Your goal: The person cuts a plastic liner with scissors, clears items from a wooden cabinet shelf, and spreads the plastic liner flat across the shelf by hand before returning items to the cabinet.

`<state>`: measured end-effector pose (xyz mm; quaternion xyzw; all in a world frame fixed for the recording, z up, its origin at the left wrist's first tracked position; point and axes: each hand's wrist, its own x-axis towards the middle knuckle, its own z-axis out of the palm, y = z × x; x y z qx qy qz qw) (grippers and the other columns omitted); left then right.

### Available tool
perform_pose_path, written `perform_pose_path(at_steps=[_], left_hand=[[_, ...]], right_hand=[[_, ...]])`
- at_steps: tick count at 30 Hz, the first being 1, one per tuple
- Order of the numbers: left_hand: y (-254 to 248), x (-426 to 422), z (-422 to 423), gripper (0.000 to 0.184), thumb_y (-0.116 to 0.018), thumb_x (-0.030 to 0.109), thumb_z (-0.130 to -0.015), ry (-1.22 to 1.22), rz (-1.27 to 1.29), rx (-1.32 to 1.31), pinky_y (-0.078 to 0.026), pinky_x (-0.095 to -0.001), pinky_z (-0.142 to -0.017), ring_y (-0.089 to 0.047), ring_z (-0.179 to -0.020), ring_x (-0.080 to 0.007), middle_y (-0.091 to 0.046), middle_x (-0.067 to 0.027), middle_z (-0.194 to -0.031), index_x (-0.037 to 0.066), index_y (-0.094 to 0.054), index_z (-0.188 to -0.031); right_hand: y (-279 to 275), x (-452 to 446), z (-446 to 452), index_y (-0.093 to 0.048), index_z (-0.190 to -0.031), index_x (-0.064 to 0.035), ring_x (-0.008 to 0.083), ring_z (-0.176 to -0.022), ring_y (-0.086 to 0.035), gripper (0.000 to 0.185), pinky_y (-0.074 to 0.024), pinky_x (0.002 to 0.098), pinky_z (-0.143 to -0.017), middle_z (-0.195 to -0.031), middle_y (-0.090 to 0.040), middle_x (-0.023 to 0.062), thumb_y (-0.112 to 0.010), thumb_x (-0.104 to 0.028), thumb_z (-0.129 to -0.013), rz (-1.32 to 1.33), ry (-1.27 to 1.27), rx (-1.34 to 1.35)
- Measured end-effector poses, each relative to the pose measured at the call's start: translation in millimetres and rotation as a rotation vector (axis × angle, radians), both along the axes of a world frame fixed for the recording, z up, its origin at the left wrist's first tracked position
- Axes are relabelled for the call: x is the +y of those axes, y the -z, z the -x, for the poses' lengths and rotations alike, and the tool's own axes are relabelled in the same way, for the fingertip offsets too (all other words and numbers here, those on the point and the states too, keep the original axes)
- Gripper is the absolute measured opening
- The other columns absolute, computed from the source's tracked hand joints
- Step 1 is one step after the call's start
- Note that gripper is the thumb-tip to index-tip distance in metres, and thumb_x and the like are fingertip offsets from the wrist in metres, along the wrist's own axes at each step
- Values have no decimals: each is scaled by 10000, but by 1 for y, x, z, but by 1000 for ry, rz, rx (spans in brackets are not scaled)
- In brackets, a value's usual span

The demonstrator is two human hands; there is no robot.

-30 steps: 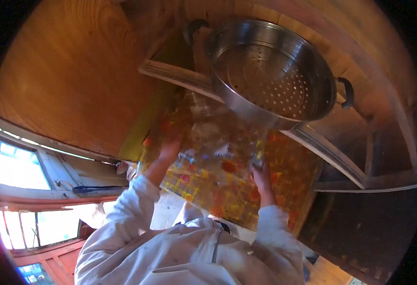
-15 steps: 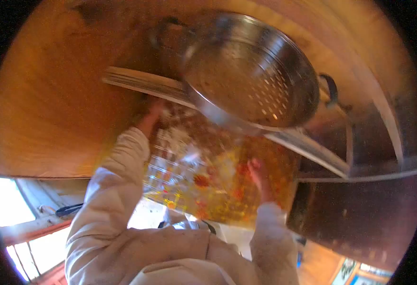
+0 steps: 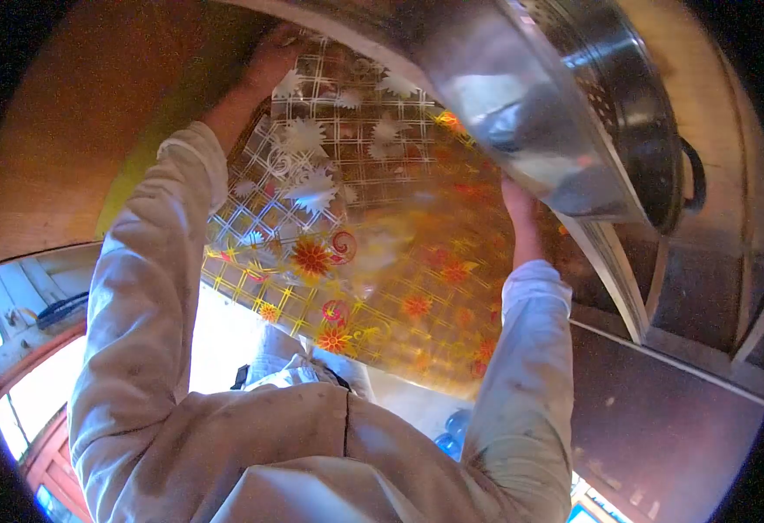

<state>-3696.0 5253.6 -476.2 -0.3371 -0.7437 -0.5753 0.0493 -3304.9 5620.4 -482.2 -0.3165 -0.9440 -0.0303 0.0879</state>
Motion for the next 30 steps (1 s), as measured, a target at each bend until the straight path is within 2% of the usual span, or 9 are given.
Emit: perform_pose_path(at_steps=[2,6,12,15,17,18,22,25,30], left_hand=[[-2,-7,0,366,-601,272,-838,-87,41,-118,-436,-343,-812,-543,-903,-213,-591,-74,-1010,49,-538,-1123],[-33,-19,-16,202,-631,135,-789,528,-685,-673,-432,-305,-772,-559,-822,-166,-584,-82,-853,61,-548,-957],[-37,-37,-10,100,-546,124,-796,316,-462,-725,-401,-287,-724,-527,-730,-168,-536,-65,-740,42,-564,-742],[43,-56,45,351,-581,333,-848,392,-327,-579,-429,-350,-844,-559,-949,-179,-613,-39,-1064,58,-597,-1065],[17,-58,25,338,-552,339,-866,468,-360,-764,-397,-360,-902,-527,-1019,-210,-577,-70,-1124,41,-616,-1014],[-3,-60,9,340,-537,341,-875,506,-380,-858,-381,-366,-931,-511,-1053,-226,-559,-86,-1155,33,-625,-989],[-59,-46,-35,82,-499,87,-764,404,-646,-538,-380,-277,-646,-486,-657,-155,-509,-44,-665,44,-560,-731],[-29,-35,6,79,-485,69,-748,447,-558,-655,-376,-273,-646,-479,-652,-162,-501,-54,-671,43,-554,-719],[-31,-27,-1,88,-489,98,-753,422,-524,-628,-380,-276,-696,-482,-695,-182,-512,-90,-745,36,-542,-786]], right_hand=[[-12,-3,35,-467,-1185,-87,250,-803,-618,438,-477,352,-729,-836,-629,126,-633,-229,-806,-48,-65,-2],[13,28,72,-459,-1189,-117,228,-724,-609,429,-471,338,-671,-781,-622,99,-634,-191,-804,169,-111,46],[17,14,94,-462,-1202,-124,154,-566,-583,439,-440,266,-523,-647,-604,43,-651,-165,-808,459,-15,-23],[-18,-29,99,-454,-1217,-121,148,-575,-594,470,-421,269,-467,-643,-606,53,-665,-206,-806,521,-69,52],[1,-13,95,-459,-1208,-121,155,-603,-611,471,-429,278,-458,-697,-632,67,-671,-227,-801,290,-109,17],[11,10,90,-464,-1194,-116,161,-617,-617,460,-442,284,-463,-724,-641,74,-671,-233,-801,502,-67,-23],[25,78,61,-484,-1105,-80,189,-655,-633,380,-508,309,-514,-815,-658,105,-664,-237,-810,1555,275,15],[-9,6,62,-476,-944,-48,207,-668,-633,246,-552,318,-600,-813,-644,136,-645,-186,-831,1015,221,354],[32,39,65,-476,-871,-43,127,-563,-499,112,-411,263,-493,-711,-566,57,-563,-113,-873,1178,36,707]])
